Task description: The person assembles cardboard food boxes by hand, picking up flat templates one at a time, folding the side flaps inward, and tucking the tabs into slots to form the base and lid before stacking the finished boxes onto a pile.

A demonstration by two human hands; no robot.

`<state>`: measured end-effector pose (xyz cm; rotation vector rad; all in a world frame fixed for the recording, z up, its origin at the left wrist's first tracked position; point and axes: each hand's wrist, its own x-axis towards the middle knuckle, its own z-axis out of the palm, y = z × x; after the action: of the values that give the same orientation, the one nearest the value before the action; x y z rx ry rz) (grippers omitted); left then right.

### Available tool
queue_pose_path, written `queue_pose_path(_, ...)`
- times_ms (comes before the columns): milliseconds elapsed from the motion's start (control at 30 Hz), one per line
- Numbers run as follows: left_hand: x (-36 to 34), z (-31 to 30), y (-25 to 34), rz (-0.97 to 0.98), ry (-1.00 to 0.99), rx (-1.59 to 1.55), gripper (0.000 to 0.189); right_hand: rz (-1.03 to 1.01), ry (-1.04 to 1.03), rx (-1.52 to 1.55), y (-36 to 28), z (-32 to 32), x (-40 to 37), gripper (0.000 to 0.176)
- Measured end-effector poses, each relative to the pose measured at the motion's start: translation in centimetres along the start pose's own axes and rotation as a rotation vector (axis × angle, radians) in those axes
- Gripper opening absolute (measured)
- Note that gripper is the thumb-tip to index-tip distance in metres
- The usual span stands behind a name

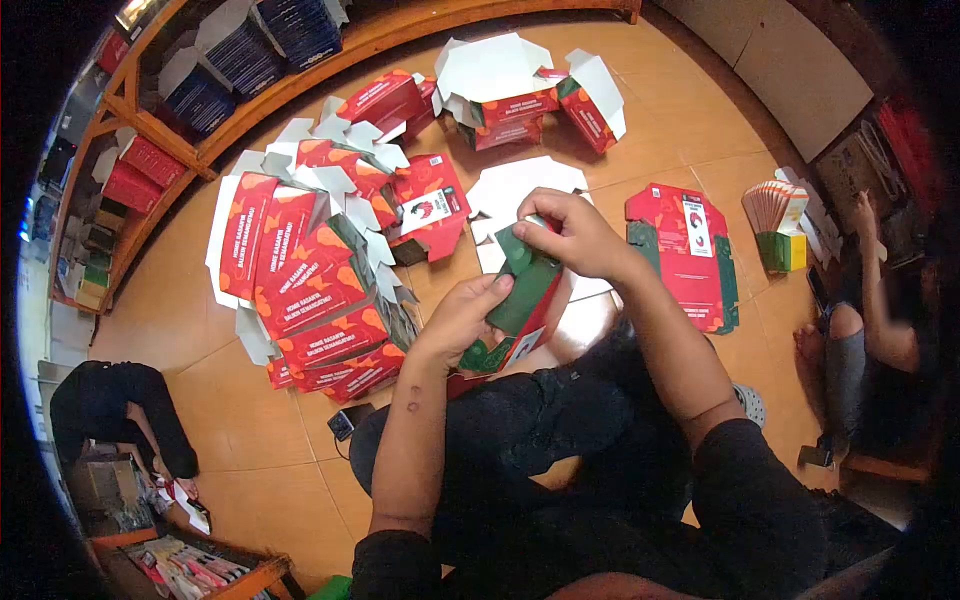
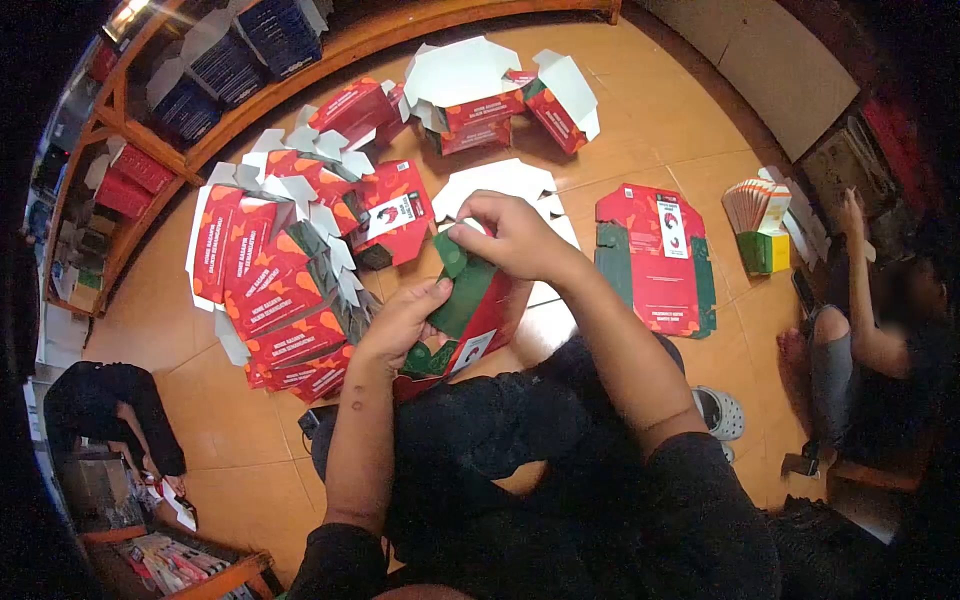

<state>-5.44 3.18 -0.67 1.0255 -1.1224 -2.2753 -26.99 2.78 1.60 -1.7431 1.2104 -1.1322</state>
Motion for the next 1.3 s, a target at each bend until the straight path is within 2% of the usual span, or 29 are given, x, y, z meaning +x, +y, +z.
queue_pose_path(33, 0.2, -0.3, -0.2, 0.008, -0.017, 0.107, 0.034, 0.005, -0.002, 0.007, -0.1, -0.1, -0.1, 0.024)
queue_pose_path(100, 0.1, 0.3, -0.2, 0.007, 0.025, 0.096, 0.034, -0.088, 0.07, -0.463, -0.2, -0.3, -0.2, 0.021)
queue_pose_path(133, 0.0, 0.6, -0.1, 0.011, 0.061, 0.087, 0.034, -0.102, 0.165, -0.492, -0.5, 0.0, -0.3, 0.019)
queue_pose_path(167, 0.0, 0.4, -0.3, 0.005, 0.065, 0.089, 0.034, -0.099, 0.165, -0.486, -0.8, 0.1, -0.5, 0.019)
queue_pose_path(233, 0.1, 0.1, -0.6, 0.101, -0.044, 0.135, 0.035, -0.275, 0.132, -0.613, -1.2, 0.2, -0.6, 0.017)
queue_pose_path(267, 0.2, 0.1, -0.7, 0.099, -0.042, 0.136, 0.035, -0.275, 0.132, -0.609, -1.2, 0.2, -0.7, 0.017)
queue_pose_path(367, 0.4, -0.1, -1.4, 0.107, -0.027, 0.169, 0.035, -0.152, -0.136, -0.349, -1.0, 0.2, -0.7, 0.02)
queue_pose_path(500, 0.4, 0.2, -1.9, 0.048, -0.007, 0.201, 0.033, -0.12, -0.315, -0.327, -0.3, 0.4, -1.2, 0.019)
queue_pose_path(533, 0.2, 0.5, -1.5, 0.04, 0.034, 0.216, 0.033, -0.094, -0.326, -0.344, -0.3, 0.4, -1.3, 0.026)
queue_pose_path(567, 0.2, 0.1, -1.5, 0.028, 0.083, 0.321, 0.032, -0.044, -0.346, -0.375, 0.0, 0.4, -1.5, 0.029)
queue_pose_path(633, -0.2, -0.5, -0.8, -0.04, 0.057, 0.49, 0.032, 0.028, -0.436, -0.491, -0.4, -0.2, -1.5, 0.032)
queue_pose_path(700, -0.8, 0.1, -0.1, 0.379, 0.301, 0.785, 0.032, 0.044, -0.352, -0.493, -0.8, -1.2, -1.4, 0.03)
queue_pose_path(733, -1.2, 0.7, 0.5, 0.759, 0.569, 0.894, 0.029, 0.037, -0.248, -0.46, -0.6, -1.6, -1.3, 0.029)
queue_pose_path(767, -2.6, 1.6, 1.9, 0.774, 0.676, 0.701, 0.026, -0.02, -0.107, -0.446, -0.6, -2.0, -1.4, 0.029)
queue_pose_path(833, -4.6, 1.3, 3.1, 0.823, 0.704, 0.456, 0.024, 0.09, -0.008, -0.332, -1.1, -3.1, -1.3, 0.03)
queue_pose_path(867, -4.8, 0.9, 3.0, 0.852, 0.708, 0.464, 0.024, 0.062, 0.0, -0.336, -1.1, -3.3, -1.3, 0.03)
queue_pose_path(933, -4.5, 0.0, 2.5, 0.658, 0.528, 0.473, 0.031, 0.141, 0.128, -0.244, -1.3, -3.5, -1.2, 0.03)
queue_pose_path(967, -4.2, 0.2, 2.4, 0.682, 0.532, 0.474, 0.031, 0.118, 0.13, -0.253, -1.5, -3.2, -1.2, 0.03)
queue_pose_path(1033, -3.3, 1.1, 2.1, 0.493, 0.502, 0.517, 0.043, 0.073, 0.159, -0.15, -1.4, -2.5, -1.2, 0.029)
queue_pose_path(1067, -2.7, 0.5, 1.9, 0.523, 0.446, 0.61, 0.057, 0.076, 0.132, -0.159, -1.7, -2.2, -1.3, 0.028)
queue_pose_path(1167, -1.2, -0.2, 0.8, 0.567, 0.452, 0.531, 0.065, -0.001, 0.152, -0.107, -1.8, -1.2, -1.3, 0.026)
queue_pose_path(1200, -1.9, 0.2, 1.6, 0.479, 0.496, 0.544, 0.068, -0.023, 0.165, -0.116, -1.6, -1.1, -1.3, 0.025)
queue_pose_path(1300, -1.1, -1.2, 1.1, 0.399, 0.42, 0.393, 0.062, -0.02, 0.164, -0.131, -1.8, -0.9, -1.4, 0.024)
